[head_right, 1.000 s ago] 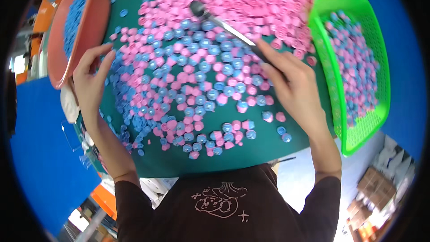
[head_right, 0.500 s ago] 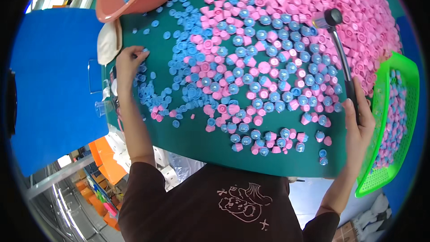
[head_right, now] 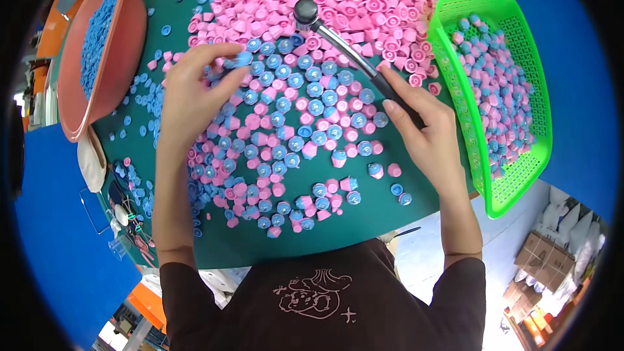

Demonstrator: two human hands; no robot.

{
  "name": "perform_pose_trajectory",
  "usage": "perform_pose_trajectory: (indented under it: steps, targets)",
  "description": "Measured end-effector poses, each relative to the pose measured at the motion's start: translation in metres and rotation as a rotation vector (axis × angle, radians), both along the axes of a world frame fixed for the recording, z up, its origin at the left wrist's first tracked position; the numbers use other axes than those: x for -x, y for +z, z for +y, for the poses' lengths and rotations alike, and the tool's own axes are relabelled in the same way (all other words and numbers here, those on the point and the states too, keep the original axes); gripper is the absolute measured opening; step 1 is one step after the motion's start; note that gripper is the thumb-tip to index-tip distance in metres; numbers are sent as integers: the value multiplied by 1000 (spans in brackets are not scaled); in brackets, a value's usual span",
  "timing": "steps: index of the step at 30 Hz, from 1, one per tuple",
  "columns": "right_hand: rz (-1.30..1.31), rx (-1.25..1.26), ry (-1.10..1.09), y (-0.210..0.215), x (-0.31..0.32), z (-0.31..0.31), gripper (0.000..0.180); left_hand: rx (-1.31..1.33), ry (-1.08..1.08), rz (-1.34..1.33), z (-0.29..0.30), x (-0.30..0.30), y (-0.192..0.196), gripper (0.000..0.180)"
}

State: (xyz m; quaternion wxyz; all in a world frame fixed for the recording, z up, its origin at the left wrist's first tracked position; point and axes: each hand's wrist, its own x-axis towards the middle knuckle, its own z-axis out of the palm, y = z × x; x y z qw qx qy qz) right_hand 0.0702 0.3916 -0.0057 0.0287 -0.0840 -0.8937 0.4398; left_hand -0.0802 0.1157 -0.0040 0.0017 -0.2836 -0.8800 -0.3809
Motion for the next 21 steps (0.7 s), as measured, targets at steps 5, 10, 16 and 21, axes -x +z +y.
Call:
perform_pose_trajectory:
  steps: [5,10,16,21]
  targets:
    - [15,-1,3,-4,2,3,43,69,-135,15,40,18,-8,26]
    - [-28,-28,8,-7,1,8,43,179,-289,-54,53,11,-15,23]
    - [-46,7,-31,-4,-6,15,42,81,-230,-19,54,6,-11,22]
    - [-11,40,-40,-9,-8,15,43,165,-159,65,59,19,-14,22]
